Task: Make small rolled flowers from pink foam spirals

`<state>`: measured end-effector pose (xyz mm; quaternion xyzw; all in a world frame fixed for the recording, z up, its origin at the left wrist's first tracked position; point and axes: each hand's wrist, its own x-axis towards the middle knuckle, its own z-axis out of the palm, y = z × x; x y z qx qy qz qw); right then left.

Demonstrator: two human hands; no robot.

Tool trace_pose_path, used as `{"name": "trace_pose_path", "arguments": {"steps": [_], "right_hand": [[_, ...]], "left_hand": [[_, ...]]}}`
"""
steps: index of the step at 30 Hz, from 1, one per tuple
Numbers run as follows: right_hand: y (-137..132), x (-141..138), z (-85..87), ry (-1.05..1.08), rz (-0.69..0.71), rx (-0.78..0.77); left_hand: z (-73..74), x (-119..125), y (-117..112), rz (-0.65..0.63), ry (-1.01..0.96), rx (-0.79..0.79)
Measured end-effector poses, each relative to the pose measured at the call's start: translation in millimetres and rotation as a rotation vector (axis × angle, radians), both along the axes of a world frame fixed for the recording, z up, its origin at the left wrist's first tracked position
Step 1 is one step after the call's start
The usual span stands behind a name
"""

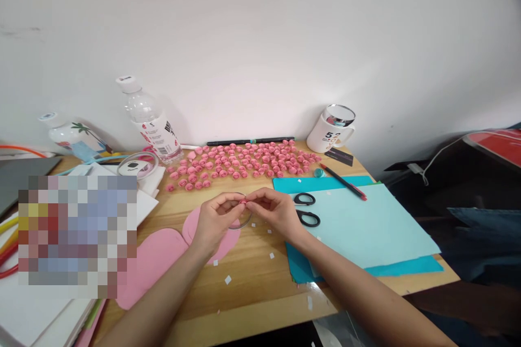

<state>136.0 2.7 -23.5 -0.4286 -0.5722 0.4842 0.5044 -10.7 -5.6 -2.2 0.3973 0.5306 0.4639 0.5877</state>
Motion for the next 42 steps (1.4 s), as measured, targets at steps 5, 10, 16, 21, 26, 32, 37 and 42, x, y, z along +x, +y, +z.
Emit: {"name": "trace_pose_path", "arguments": {"steps": [5, 10, 16, 21, 26, 32, 37, 42], "right_hand": [[-0.6, -1.3, -1.5, -0.034, -0.004, 0.108], [-2.3, -2.9, -3.7, 0.004, -0.002, 0.043], [1.7, 2.1, 0.5, 0.091, 0.02, -0.109], [2.7, 4.7, 5.0, 0.092, -0.027, -0.124], [0.8, 3.0, 4.5, 0.067, -0.019, -0.035], [-0.7, 3.1, 1.8, -0.035, -0.041, 0.205], [-4.7, 3.4, 5.8, -0.281, -0.071, 0.368], [-4.1, 4.8, 5.8, -0.427, -0.064, 0.518]], "left_hand": [[0.0, 0.3, -1.0, 0.026, 0.045, 0.057], [-0.2, 1.8, -2.0, 0.002, 0.052, 0.173], [-1.0, 0.6, -1.2, -0.083, -0.021, 0.117], [-5.0, -2.6, 0.8, -0.118, -0.085, 0.1], [-9.2, -3.6, 2.5, -0.115, -0.205, -0.001], [-7.3, -4.8, 5.7, -0.089, -0.359, -0.02], [-8.1, -4.3, 4.8, -0.063, -0.329, -0.048], [-8.2, -2.8, 4.8, -0.038, -0.348, -0.036]]}}
